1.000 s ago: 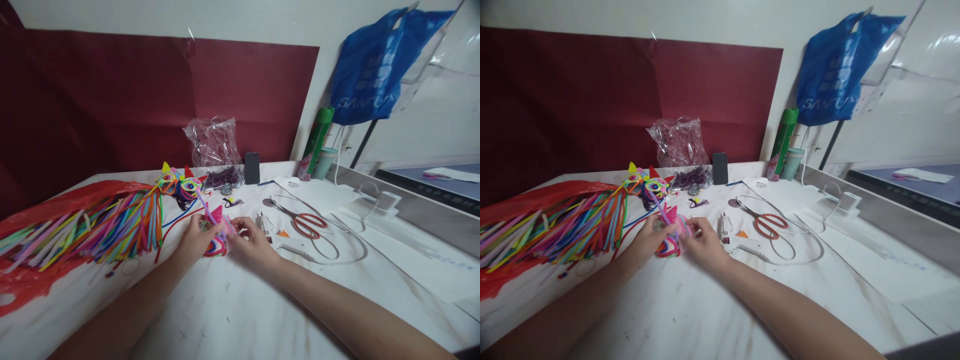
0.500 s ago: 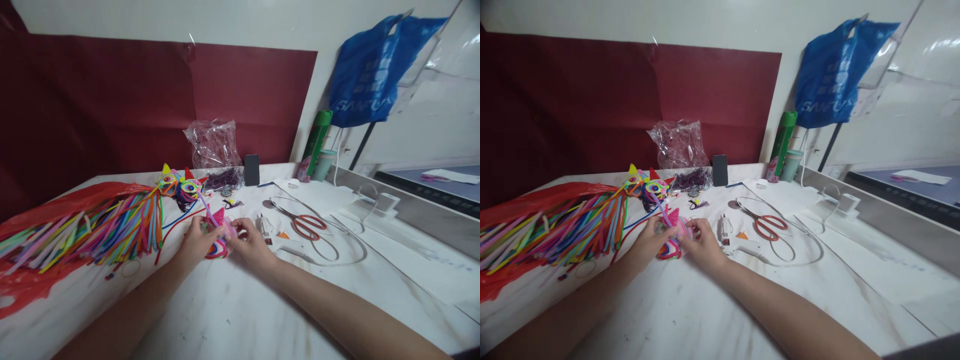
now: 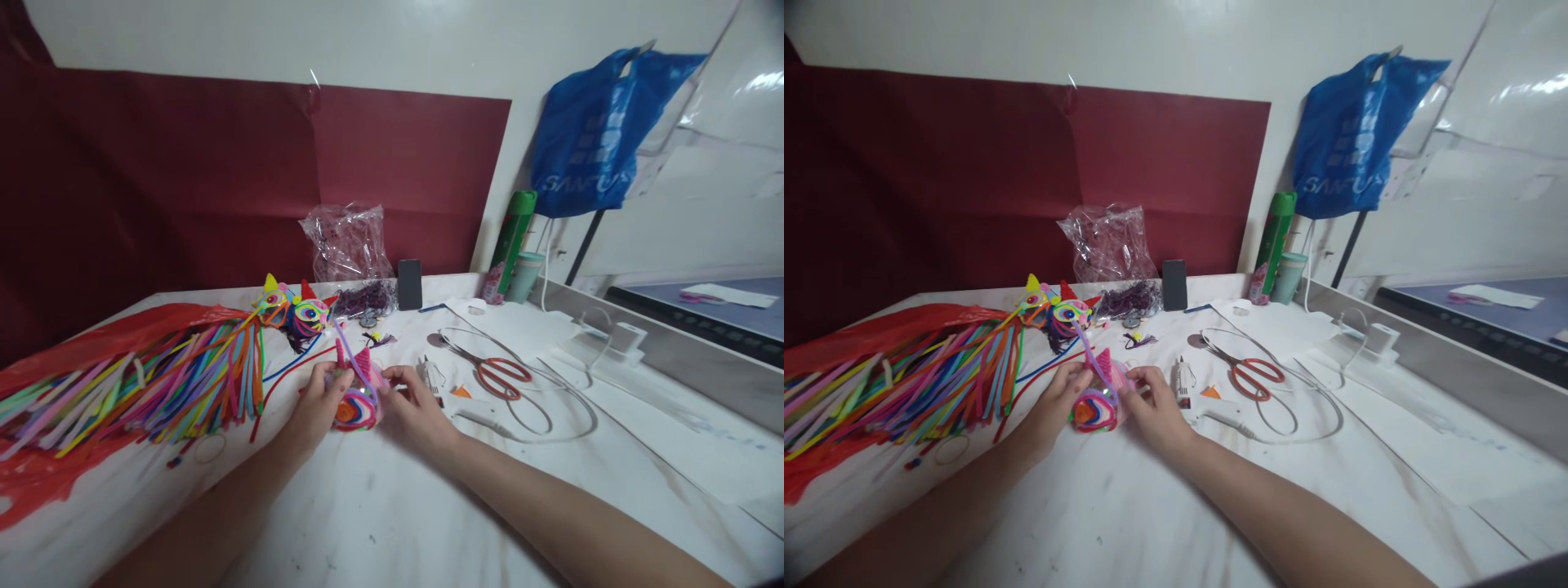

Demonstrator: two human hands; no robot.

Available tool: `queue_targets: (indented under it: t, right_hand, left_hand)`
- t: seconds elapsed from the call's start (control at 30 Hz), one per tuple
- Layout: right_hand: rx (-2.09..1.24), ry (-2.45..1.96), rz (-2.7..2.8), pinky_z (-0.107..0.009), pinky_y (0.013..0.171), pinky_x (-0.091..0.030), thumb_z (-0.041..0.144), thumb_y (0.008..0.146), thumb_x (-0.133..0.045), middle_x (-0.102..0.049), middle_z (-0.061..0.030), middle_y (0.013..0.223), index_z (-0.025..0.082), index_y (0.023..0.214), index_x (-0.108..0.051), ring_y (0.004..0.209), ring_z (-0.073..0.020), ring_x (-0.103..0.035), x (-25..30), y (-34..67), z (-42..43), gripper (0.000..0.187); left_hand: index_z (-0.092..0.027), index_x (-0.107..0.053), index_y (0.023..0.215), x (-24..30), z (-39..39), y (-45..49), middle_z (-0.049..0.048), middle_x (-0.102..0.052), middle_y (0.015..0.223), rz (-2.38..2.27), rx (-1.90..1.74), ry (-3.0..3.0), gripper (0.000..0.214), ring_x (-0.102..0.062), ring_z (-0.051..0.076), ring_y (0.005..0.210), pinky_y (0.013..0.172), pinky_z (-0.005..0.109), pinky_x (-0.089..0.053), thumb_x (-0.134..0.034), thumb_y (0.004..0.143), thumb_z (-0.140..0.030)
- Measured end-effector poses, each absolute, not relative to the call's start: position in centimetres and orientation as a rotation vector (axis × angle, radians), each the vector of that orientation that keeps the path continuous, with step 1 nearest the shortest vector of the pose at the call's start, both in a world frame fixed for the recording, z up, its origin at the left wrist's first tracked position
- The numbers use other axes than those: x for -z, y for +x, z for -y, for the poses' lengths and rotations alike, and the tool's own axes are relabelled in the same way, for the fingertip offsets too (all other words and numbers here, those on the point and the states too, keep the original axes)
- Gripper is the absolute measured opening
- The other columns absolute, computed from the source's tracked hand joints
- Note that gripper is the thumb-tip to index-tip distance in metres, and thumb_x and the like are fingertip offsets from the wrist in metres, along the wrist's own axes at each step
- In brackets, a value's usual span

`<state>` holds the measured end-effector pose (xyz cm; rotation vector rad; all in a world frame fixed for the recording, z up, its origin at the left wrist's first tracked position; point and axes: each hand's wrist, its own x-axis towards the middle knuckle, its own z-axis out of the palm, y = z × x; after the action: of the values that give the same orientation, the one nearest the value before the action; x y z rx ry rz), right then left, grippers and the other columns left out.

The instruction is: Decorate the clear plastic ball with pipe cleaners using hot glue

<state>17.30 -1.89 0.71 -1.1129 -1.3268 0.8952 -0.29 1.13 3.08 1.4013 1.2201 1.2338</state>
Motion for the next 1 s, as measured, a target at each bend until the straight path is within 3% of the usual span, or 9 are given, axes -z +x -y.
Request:
queue_targets:
  t: [0.1, 0.2, 0.37, 0.67, 1.0]
  right_hand:
    - [-0.967, -1.088, 1.214, -0.031, 0.074, -0.046, 0.044, 0.077, -0.061, -0.061, -0.0018, 0.087, 0.021, 0.092, -0.06, 0.077, -0.0179, -0.056, -0.7, 17.8, 1.3, 0.027]
    - [-1.076, -1.025, 1.09, -0.032, 0.074, -0.047, 0.047, 0.077, -0.06, -0.063, -0.0012, 0.08, 0.021, 0.083, -0.061, 0.077, -0.0186, -0.058, -0.7, 18.2, 0.7, 0.026]
    - [-1.144, -0.997, 0.996, -0.032, 0.075, -0.047, 0.049, 0.075, -0.061, -0.066, -0.0022, 0.082, 0.021, 0.083, -0.063, 0.081, -0.0203, -0.06, -0.7, 18.3, 0.4, 0.029]
    - [-1.139, -1.043, 1.036, -0.031, 0.073, -0.046, 0.042, 0.078, -0.059, -0.067, -0.0006, 0.077, 0.021, 0.082, -0.065, 0.077, -0.0197, -0.06, -0.5, 18.2, 0.7, 0.023]
    - [-1.015, -1.09, 1.059, -0.034, 0.075, -0.047, 0.043, 0.082, -0.052, -0.066, -0.0035, 0.085, 0.022, 0.082, -0.063, 0.082, -0.0214, -0.059, -0.7, 18.0, 1.0, 0.024]
  left_hand:
    - [-0.021, -0.058, 0.102, -2.9, -1.0, -0.2, 0.0037, -0.066, 0.096, -1.217, -1.189, 1.414, 0.043, -0.063, 0.022, 0.094, 0.082, 0.032, -0.047, -0.067, 0.07, -0.048]
    - [-0.02, -0.055, 0.107, -2.6, -1.0, -0.1, 0.0071, -0.064, 0.108, -1.166, -1.213, 1.335, 0.054, -0.061, 0.024, 0.103, 0.086, 0.033, -0.047, -0.075, 0.062, -0.04]
    - [-0.016, -0.053, 0.117, -1.4, -1.6, -0.4, 0.0147, -0.059, 0.126, -1.021, -1.157, 1.307, 0.068, -0.055, 0.029, 0.118, 0.095, 0.037, -0.045, -0.079, 0.058, -0.038]
    - [-0.023, -0.05, 0.128, -1.2, -1.3, -0.8, 0.0116, -0.056, 0.133, -0.516, -0.884, 1.393, 0.077, -0.055, 0.031, 0.12, 0.103, 0.044, -0.042, -0.084, 0.058, -0.026]
    - [-0.025, -0.047, 0.127, -1.2, -1.0, -0.8, 0.008, -0.062, 0.124, -0.714, -0.934, 1.374, 0.07, -0.061, 0.026, 0.112, 0.096, 0.036, -0.046, -0.076, 0.064, -0.023]
